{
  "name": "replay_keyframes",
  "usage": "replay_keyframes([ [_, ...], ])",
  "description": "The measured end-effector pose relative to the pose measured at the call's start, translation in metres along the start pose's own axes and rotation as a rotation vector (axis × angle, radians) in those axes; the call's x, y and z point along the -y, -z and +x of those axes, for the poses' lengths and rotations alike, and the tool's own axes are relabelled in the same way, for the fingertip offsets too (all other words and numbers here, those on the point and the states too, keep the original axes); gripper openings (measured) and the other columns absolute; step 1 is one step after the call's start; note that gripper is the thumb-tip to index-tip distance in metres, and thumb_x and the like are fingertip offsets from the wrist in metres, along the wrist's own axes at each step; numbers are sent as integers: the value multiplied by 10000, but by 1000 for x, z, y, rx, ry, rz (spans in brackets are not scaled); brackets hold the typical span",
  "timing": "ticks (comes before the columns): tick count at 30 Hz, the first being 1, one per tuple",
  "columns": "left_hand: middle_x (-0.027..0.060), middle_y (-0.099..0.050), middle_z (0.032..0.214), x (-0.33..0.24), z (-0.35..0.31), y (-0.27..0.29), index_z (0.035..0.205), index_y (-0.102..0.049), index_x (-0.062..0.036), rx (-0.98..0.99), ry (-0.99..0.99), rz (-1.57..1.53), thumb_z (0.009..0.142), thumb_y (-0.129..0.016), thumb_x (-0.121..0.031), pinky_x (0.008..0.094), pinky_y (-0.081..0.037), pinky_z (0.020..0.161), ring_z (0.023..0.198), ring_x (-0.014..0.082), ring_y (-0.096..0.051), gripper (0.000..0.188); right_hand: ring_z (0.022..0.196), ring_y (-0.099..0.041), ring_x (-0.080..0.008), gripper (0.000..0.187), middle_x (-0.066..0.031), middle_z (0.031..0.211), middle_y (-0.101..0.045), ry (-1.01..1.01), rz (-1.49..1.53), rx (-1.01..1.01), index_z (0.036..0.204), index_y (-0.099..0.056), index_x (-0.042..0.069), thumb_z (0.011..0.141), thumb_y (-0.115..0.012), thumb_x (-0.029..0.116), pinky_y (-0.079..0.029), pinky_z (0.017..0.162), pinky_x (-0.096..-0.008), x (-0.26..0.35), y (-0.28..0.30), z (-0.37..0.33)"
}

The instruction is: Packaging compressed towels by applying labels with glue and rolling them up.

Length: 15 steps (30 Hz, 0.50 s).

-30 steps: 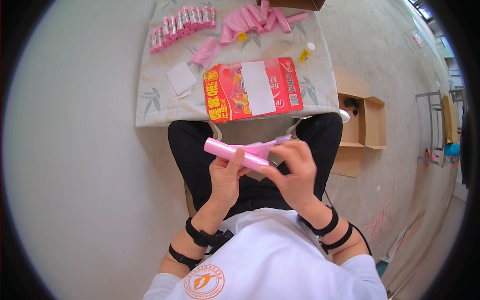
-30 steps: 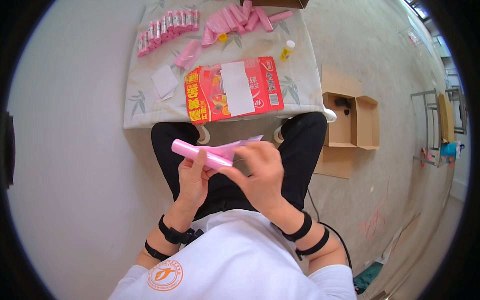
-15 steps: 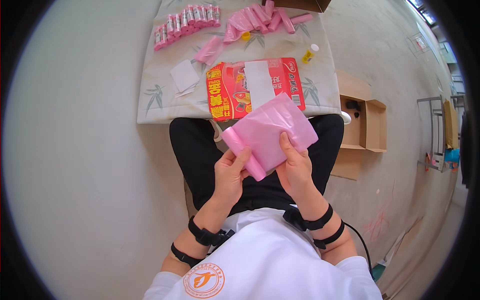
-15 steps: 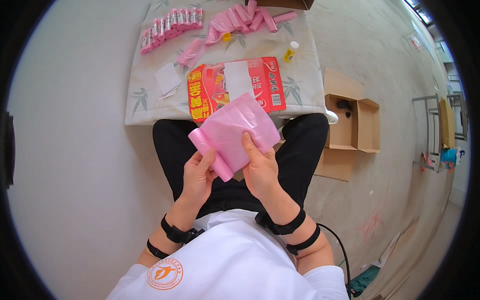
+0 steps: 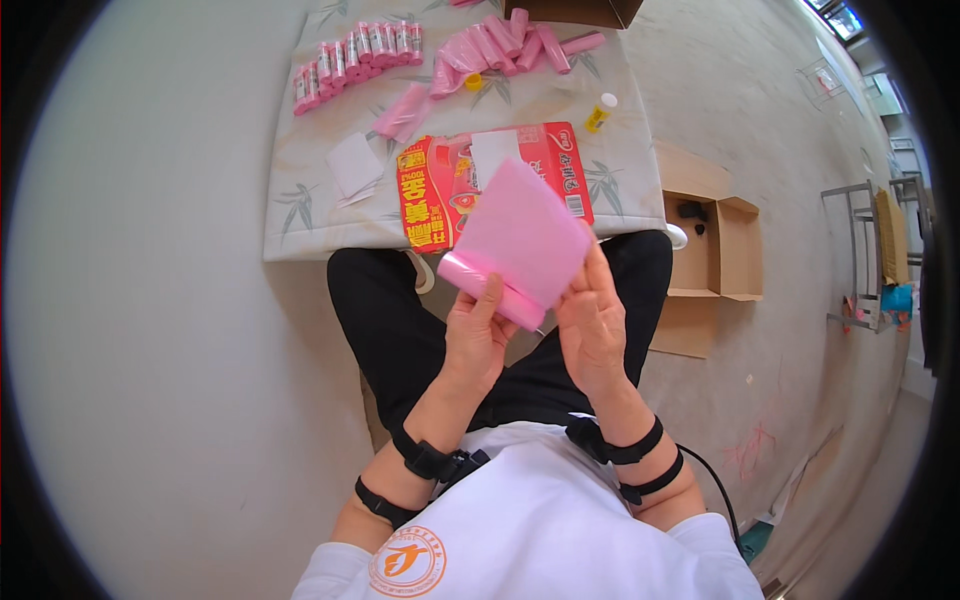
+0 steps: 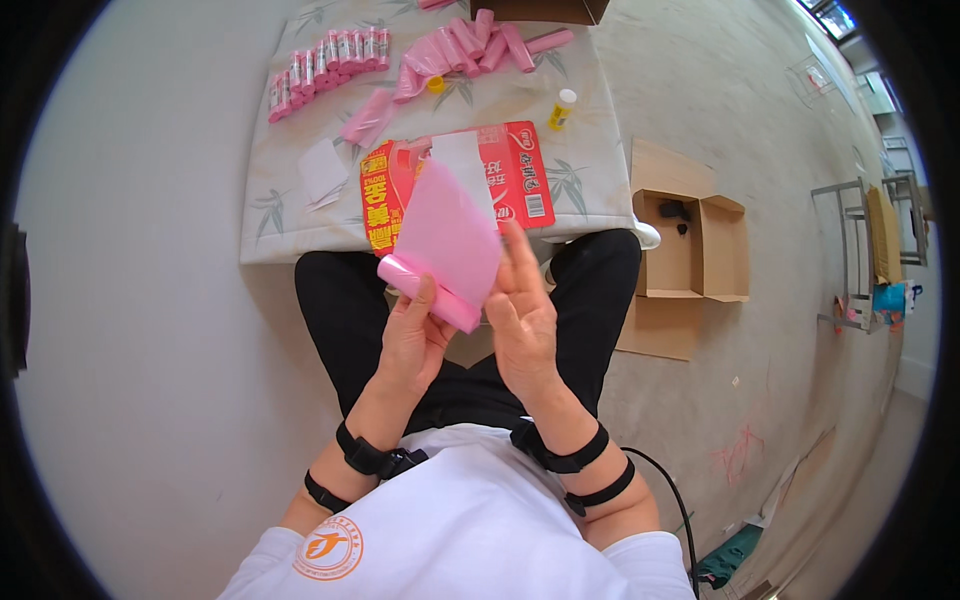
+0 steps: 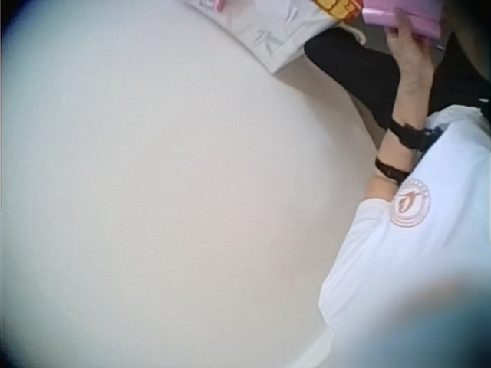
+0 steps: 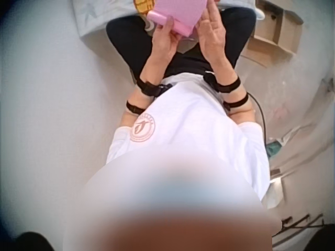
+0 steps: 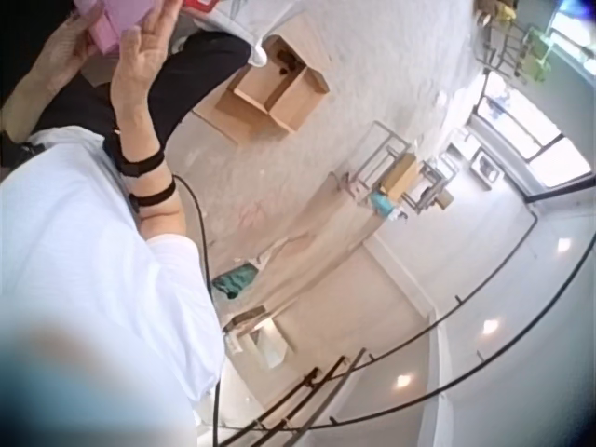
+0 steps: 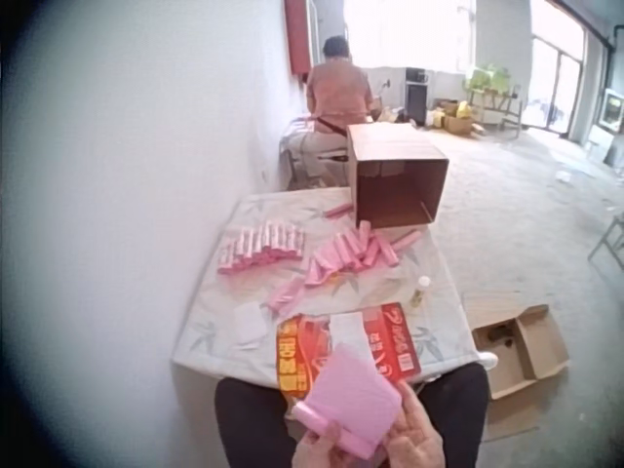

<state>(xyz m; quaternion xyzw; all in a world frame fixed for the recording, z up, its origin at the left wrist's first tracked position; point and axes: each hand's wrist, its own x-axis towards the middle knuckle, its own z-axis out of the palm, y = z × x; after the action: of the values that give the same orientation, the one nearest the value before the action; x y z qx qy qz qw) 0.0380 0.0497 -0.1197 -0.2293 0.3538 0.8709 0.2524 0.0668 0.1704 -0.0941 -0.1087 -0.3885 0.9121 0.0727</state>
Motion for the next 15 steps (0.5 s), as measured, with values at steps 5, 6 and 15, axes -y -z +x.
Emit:
replay_keyframes([
  [5,33,-564,1153,4,9,-1,1244,-463,-106,-40,-75,-42,903,-635,-230,339,-491,911,1037,151,-581,401,1165,-486,-177,770,-93,1276,-471,-237,-331,-54,1344,-385,-10,721,-808,149,-421,952,-316,-17,18,-17],
  [6,33,-564,1153,7,8,-2,1244,-463,-106,-39,-69,-38,903,-635,-230,339,-491,911,1037,151,-581,401,1053,-561,-148,632,-79,1171,-554,-227,-358,-94,1267,-491,-19,741,-797,150,-475,865,-276,-22,18,-19],
  [15,31,-612,998,-8,-11,-1,1074,-574,-45,58,-279,319,843,-710,-113,290,-470,837,916,119,-589,276,577,-505,-98,239,-30,732,-568,-628,-12,-260,902,-629,7,824,-724,212,-392,504,-240,-8,19,-7],
])
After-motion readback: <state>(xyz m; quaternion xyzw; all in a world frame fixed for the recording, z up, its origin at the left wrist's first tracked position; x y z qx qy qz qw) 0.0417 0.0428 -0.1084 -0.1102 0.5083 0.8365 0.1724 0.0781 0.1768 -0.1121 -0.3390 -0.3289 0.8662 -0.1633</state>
